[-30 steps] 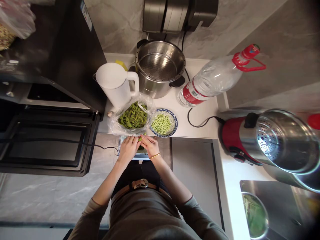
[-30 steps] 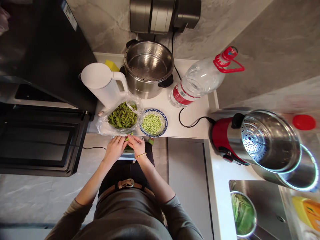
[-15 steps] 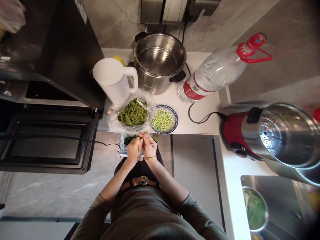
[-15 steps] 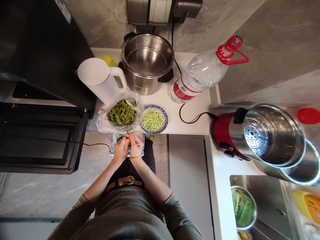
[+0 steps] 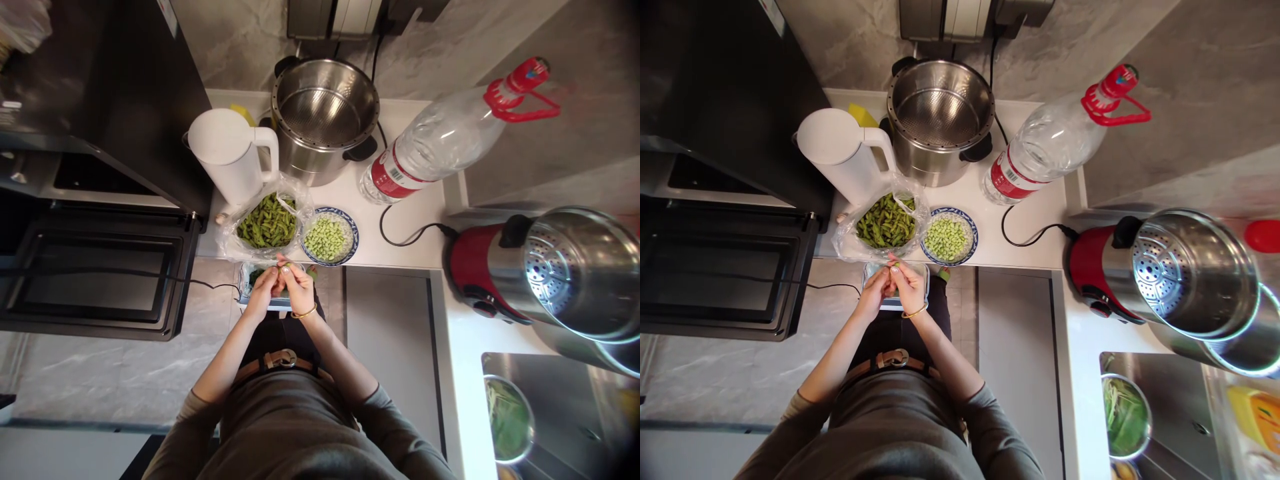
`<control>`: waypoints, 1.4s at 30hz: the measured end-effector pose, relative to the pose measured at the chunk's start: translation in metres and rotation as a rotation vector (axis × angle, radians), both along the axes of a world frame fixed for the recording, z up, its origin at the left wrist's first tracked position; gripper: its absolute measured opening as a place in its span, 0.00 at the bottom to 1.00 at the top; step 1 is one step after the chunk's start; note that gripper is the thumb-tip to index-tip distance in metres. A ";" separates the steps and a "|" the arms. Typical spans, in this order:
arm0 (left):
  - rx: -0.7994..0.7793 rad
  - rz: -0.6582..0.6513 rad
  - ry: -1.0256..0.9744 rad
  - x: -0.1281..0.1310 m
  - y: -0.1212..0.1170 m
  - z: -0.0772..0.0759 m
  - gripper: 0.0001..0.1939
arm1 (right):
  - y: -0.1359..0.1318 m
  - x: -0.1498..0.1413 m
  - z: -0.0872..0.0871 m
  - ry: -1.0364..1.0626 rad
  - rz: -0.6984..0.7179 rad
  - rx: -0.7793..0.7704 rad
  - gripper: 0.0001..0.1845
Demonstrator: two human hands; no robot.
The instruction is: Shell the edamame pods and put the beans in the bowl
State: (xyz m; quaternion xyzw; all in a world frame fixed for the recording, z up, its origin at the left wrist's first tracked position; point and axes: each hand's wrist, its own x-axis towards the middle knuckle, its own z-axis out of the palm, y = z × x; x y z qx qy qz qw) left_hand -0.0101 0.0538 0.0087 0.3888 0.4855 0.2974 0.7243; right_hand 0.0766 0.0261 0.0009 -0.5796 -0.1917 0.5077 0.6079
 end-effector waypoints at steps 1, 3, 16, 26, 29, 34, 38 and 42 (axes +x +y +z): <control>0.002 0.047 0.001 0.001 -0.001 0.000 0.25 | -0.002 0.000 0.002 -0.055 0.004 0.051 0.12; 0.042 0.152 0.042 0.005 -0.005 -0.002 0.24 | -0.006 -0.001 0.005 -0.172 0.008 0.127 0.11; 0.205 0.269 0.149 0.008 -0.019 -0.008 0.25 | -0.014 -0.009 0.011 0.205 -0.078 0.045 0.11; 0.552 0.072 0.442 -0.003 -0.025 -0.008 0.23 | -0.013 -0.015 0.009 0.282 -0.088 -0.023 0.12; 0.658 0.029 0.548 -0.003 -0.024 -0.011 0.22 | -0.012 -0.015 0.012 0.285 -0.113 -0.031 0.12; 0.893 -0.083 0.705 -0.007 -0.022 -0.018 0.20 | -0.009 -0.009 0.020 0.358 -0.100 -0.057 0.13; 1.023 -0.144 0.791 -0.010 -0.019 -0.018 0.18 | -0.010 -0.006 0.018 0.347 -0.097 -0.059 0.13; 1.101 -0.175 0.850 -0.011 -0.017 -0.014 0.17 | -0.012 -0.007 0.015 0.286 -0.092 -0.071 0.13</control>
